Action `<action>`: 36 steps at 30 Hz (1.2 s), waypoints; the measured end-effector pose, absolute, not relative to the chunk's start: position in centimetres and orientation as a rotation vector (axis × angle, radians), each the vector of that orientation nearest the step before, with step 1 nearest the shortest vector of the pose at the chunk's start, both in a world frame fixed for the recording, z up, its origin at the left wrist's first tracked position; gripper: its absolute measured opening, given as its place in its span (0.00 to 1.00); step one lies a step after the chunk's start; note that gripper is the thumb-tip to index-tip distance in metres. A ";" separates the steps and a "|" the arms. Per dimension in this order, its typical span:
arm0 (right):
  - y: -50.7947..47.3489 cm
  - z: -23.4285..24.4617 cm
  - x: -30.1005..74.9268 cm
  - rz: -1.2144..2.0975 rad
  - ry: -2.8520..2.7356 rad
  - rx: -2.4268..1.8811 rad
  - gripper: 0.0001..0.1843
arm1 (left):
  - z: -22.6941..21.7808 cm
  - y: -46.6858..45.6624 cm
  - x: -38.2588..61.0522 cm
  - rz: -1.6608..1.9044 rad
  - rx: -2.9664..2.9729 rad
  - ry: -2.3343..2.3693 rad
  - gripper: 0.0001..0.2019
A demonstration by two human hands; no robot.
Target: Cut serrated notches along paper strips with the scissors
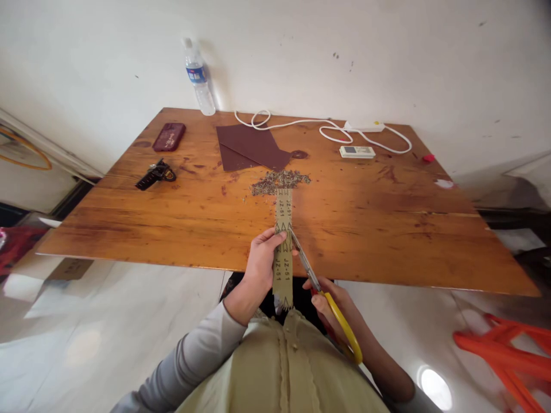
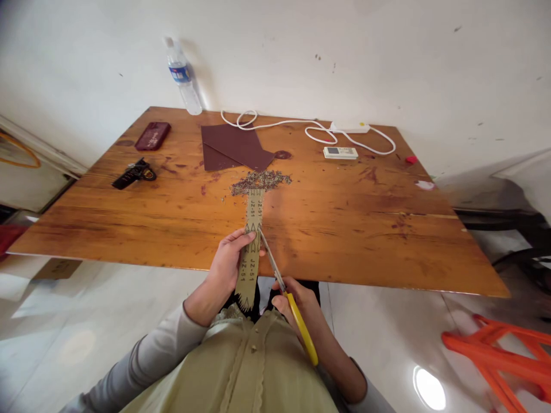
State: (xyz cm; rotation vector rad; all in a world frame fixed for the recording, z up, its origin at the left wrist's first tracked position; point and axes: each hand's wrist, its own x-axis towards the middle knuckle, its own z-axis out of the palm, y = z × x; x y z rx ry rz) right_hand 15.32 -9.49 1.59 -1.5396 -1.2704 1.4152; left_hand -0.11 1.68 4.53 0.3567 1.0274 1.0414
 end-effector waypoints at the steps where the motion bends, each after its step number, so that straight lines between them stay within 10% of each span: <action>1: -9.4 1.7 15.4 1.404 -1.297 -1.516 0.19 | 4.5 1.7 -0.1 1.043 0.367 1.023 0.12; 12: -9.5 1.4 17.1 1.517 -1.314 -1.416 0.31 | 4.9 1.8 -0.4 1.056 0.447 1.036 0.13; 36: -9.8 3.3 18.0 1.561 -1.331 -1.509 0.19 | 4.6 2.3 -1.4 0.966 0.453 0.970 0.12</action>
